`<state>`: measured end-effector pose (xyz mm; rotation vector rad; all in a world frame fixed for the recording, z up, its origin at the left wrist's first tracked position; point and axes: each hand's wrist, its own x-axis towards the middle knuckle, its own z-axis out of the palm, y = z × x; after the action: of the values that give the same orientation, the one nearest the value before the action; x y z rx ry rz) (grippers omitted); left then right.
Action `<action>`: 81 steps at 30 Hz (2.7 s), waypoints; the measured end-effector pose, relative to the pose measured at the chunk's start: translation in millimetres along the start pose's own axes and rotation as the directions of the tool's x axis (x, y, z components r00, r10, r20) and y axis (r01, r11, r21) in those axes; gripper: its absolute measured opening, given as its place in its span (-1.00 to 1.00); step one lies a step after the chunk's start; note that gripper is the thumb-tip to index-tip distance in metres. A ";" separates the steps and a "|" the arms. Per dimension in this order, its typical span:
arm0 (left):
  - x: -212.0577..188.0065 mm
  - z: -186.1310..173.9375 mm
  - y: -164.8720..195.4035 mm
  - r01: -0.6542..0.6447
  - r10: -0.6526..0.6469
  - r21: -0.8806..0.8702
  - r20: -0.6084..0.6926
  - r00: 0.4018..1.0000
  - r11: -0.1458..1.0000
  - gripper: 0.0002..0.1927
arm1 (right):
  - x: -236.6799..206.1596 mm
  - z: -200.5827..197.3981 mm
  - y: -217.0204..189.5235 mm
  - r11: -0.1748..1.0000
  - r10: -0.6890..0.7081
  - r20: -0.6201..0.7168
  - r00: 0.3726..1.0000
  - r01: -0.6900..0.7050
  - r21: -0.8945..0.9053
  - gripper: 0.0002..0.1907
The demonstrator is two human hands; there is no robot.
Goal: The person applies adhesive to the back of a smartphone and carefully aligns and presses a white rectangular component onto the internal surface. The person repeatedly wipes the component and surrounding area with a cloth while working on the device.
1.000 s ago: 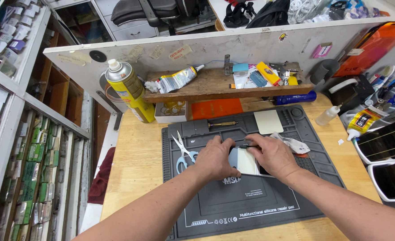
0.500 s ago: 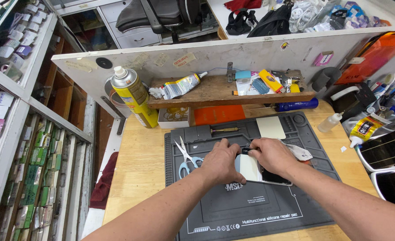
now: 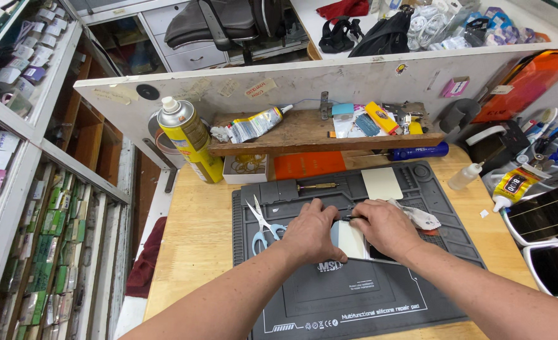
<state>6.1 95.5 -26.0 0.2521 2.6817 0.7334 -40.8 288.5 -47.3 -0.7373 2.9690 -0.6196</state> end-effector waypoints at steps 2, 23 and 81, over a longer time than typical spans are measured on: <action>-1.8 1.2 -0.7 0.000 0.000 0.010 -0.011 1.000 1.000 -0.02 | 3.6 -0.1 -2.8 0.998 0.055 0.032 0.998 -0.055 0.001 -0.76; -7.4 4.6 12.3 0.038 -0.038 0.003 0.000 0.999 0.999 -0.07 | 15.5 -7.6 2.0 0.967 0.252 0.258 0.933 -0.251 -0.036 -0.75; -7.0 13.7 13.6 0.053 -0.053 0.032 0.010 0.999 0.998 -0.09 | 39.5 -11.3 22.7 0.927 0.366 0.405 0.838 -0.365 -0.082 -0.77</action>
<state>18.8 111.6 -28.0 0.1920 2.6809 0.6716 -87.2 293.2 -42.6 -0.2371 2.6022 -0.3754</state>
